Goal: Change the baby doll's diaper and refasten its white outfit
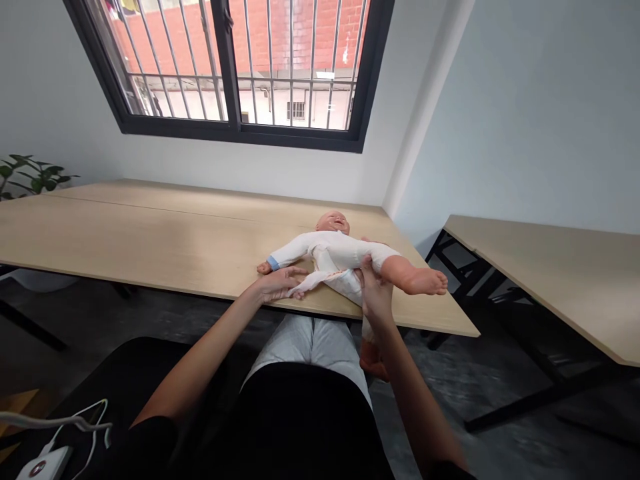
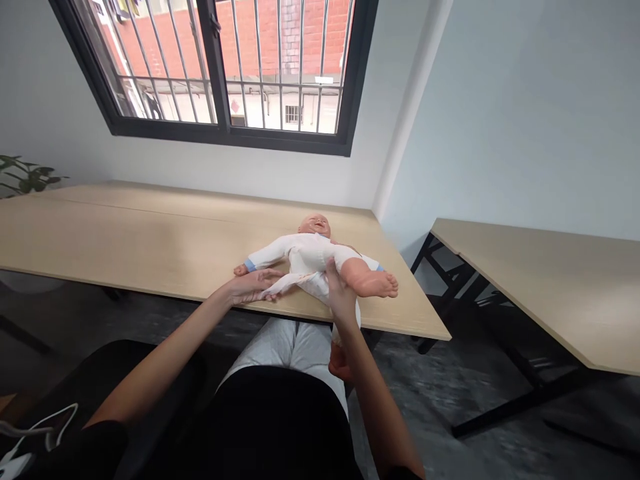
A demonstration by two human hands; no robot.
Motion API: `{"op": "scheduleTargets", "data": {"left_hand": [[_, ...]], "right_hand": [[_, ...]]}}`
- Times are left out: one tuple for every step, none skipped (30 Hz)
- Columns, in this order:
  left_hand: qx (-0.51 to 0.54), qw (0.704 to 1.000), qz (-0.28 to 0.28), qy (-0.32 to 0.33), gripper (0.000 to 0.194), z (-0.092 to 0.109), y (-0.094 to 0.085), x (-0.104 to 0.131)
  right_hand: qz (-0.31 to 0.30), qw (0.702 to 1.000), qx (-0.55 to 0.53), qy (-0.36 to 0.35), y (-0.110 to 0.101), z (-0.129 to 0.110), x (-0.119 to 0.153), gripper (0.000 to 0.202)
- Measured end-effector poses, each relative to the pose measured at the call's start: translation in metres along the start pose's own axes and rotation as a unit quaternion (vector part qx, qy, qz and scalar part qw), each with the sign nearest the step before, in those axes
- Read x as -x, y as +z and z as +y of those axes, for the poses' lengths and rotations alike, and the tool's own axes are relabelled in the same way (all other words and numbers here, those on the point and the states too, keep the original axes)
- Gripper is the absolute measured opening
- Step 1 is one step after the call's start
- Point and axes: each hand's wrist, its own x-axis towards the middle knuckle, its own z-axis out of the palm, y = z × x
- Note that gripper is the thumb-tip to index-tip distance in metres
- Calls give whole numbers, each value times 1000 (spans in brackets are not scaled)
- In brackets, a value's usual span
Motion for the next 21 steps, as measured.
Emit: {"op": "scheduleTargets", "data": {"left_hand": [[-17, 1000, 8, 6, 57, 0, -1, 1], [-32, 999, 18, 11, 53, -1, -3, 2], [-46, 998, 30, 17, 50, -1, -3, 3], [-58, 997, 40, 23, 47, -1, -4, 4], [-69, 996, 50, 31, 45, -1, -4, 5], [-80, 994, 62, 39, 44, -1, -4, 7], [-91, 992, 76, 47, 43, 0, -4, 9], [-103, 989, 93, 57, 41, 0, -4, 11], [-114, 985, 112, 69, 39, 1, -4, 13], [-126, 980, 130, 82, 37, 2, -5, 14], [-137, 975, 148, 97, 35, 3, -5, 16], [-149, 969, 164, 113, 34, 5, -7, 18], [-160, 963, 177, 129, 33, 6, -8, 19], [-172, 957, 184, 144, 32, 8, -8, 21], [-186, 953, 182, 156, 31, 10, -8, 24], [-204, 952, 166, 158, 30, 12, -7, 27], [-225, 954, 134, 148, 30, 13, -4, 30], [-245, 956, 94, 131, 30, 14, 0, 33], [-266, 957, 43, 104, 32, 15, 5, 37], [-286, 956, -20, 67, 35, 16, 11, 40], [-305, 948, -93, 22, 39, 16, 18, 44]], "right_hand": [[12, 999, -34, 19, 2, -7, 1, 62], [20, 998, -60, 32, 2, -14, 1, 65], [26, 996, -78, 42, 2, -19, 1, 67], [28, 994, -89, 48, 2, -23, 0, 68], [29, 993, -96, 54, 1, -25, 0, 68], [30, 993, -101, 59, 1, -26, 0, 69], [30, 992, -102, 63, 0, -27, 0, 69], [30, 992, -102, 66, 0, -26, 0, 70], [31, 992, -101, 67, 1, -26, 1, 71], [32, 992, -100, 69, 2, -26, 1, 73], [34, 992, -99, 71, 3, -26, 2, 74], [35, 992, -99, 72, 5, -27, 3, 76], [35, 992, -99, 73, 6, -27, 4, 77], [35, 992, -98, 73, 7, -28, 5, 78], [34, 992, -98, 74, 8, -29, 5, 78], [35, 991, -100, 76, 8, -30, 5, 79], [37, 991, -103, 81, 8, -31, 5, 80], [38, 990, -106, 87, 8, -32, 5, 82], [41, 988, -111, 96, 8, -32, 5, 85], [44, 987, -116, 106, 8, -33, 5, 89], [47, 984, -123, 117, 8, -33, 5, 93]]}}
